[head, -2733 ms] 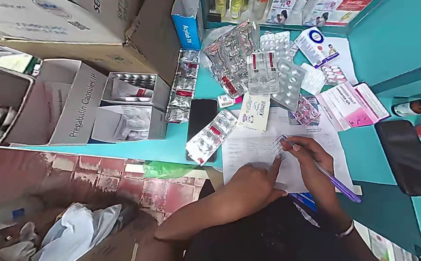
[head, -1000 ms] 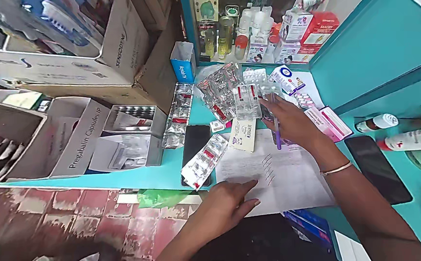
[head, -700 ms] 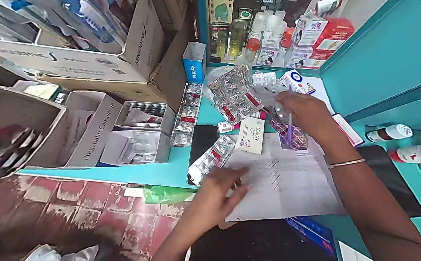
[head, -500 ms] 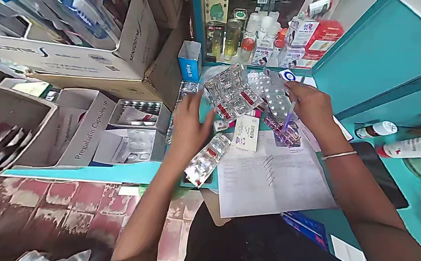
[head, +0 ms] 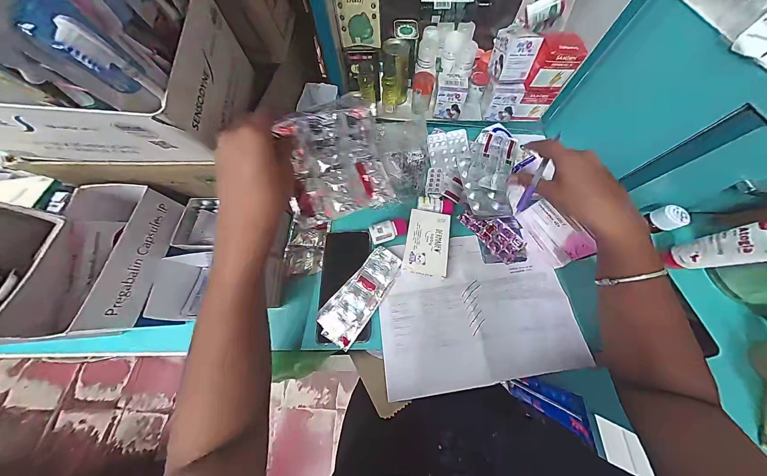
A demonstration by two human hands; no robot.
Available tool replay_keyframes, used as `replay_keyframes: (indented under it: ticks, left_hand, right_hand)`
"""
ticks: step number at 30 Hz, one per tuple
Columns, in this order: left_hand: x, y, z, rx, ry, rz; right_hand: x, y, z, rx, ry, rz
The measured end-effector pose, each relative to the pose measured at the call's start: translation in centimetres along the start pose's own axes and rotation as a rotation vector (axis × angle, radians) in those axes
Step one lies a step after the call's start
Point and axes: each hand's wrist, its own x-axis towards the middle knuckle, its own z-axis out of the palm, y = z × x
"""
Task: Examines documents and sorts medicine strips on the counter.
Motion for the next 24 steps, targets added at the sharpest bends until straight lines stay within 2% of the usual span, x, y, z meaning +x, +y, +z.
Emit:
replay_keyframes:
  ticks: [3, 5, 8, 10, 12, 16, 18, 22, 24]
  left_hand:
    - [0.7, 0.0, -0.9, 0.117, -0.029, -0.08]
    - [0.9, 1.1, -0.1, 0.183, -0.057, -0.117]
    - [0.8, 1.8, 1.9, 0.303, 0.01, -0.026]
    - [0.4, 1.5, 2.8, 0.392, 0.102, 0.052]
    - [-1.3, 1.1, 2.9, 0.337, 0.147, 0.149]
    - [-8.4, 1.1, 3.4, 0.148, 0.013, 0.251]
    - [-12.9, 0.5, 5.1, 0.024, -0.07, 0.36]
    - [-20.6, 0.0, 6.2, -0.318, -0.516, 0.472]
    - [-22.8, 0.1, 5.4, -0.422, -0.634, 0.459]
  right_hand:
    - [2.5, 0.1, -0.1, 0.009, 0.168, -0.097]
    - [5.5, -0.2, 0.5, 0.104, 0.106, -0.152]
    - [11.3, -1.3, 3.0, 0.181, -0.062, -0.11]
    - [14.5, -2.0, 4.7, 0.134, -0.159, -0.076]
    - [16.4, -2.8, 5.9, 0.004, -0.239, -0.086]
    - [18.8, -3.4, 7.9, -0.084, -0.395, -0.197]
    - [19.7, -3.7, 8.8, -0.08, -0.424, -0.175]
    - [19.5, -5.5, 9.2, -0.091, -0.393, -0.036]
    - [19.4, -6.3, 9.1, -0.089, -0.369, -0.013]
